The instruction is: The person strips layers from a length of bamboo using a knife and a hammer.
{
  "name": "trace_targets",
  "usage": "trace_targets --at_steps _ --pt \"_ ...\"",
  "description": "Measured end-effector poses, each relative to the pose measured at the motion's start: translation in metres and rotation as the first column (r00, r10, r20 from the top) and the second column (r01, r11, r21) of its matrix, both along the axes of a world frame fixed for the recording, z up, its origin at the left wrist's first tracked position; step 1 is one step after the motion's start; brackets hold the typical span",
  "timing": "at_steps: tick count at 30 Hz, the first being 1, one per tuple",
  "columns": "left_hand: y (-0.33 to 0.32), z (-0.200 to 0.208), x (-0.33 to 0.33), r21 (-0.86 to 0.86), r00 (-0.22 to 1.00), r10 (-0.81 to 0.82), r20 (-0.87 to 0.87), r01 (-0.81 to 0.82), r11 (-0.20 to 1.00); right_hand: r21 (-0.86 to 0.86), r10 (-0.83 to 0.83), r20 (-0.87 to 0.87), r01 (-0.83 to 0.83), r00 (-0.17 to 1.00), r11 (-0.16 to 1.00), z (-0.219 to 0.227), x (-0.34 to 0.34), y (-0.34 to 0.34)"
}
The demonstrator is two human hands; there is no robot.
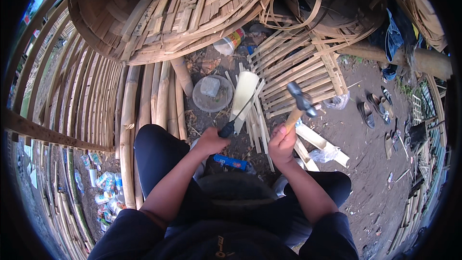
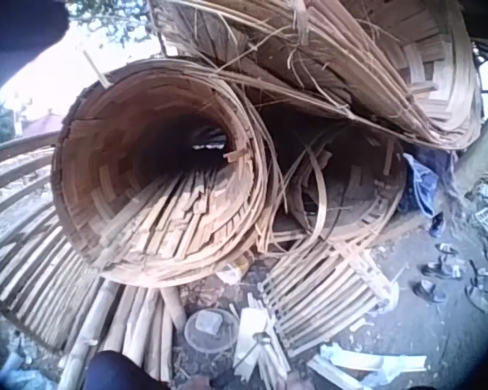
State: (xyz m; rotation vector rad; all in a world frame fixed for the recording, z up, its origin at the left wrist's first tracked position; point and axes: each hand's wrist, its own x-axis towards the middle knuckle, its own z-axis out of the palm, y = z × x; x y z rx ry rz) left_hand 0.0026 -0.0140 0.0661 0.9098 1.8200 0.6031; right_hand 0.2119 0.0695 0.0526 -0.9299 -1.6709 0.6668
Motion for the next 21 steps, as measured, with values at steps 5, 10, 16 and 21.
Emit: trace_targets --at_steps 5,10,16,21 --pt "-0.002 -0.019 0.001 0.031 0.985 -0.064 -0.157 0.07 0.997 -0.316 0.122 0.51 0.053 0.852 0.947 -0.017 -0.009 -0.01" --pt "-0.001 -0.019 0.004 0.005 0.999 0.022 -0.048 -0.022 1.0 -0.259 0.107 0.429 0.009 0.897 0.966 0.016 -0.009 -0.001" --pt "0.007 -0.02 -0.002 0.006 0.996 0.056 -0.066 -0.055 0.998 -0.341 0.153 0.516 0.039 0.843 0.939 0.033 0.004 0.003" --pt "0.002 -0.027 -0.008 -0.008 0.993 0.114 -0.037 -0.115 0.993 -0.118 0.065 0.198 -0.042 0.978 0.992 0.099 0.003 0.003"
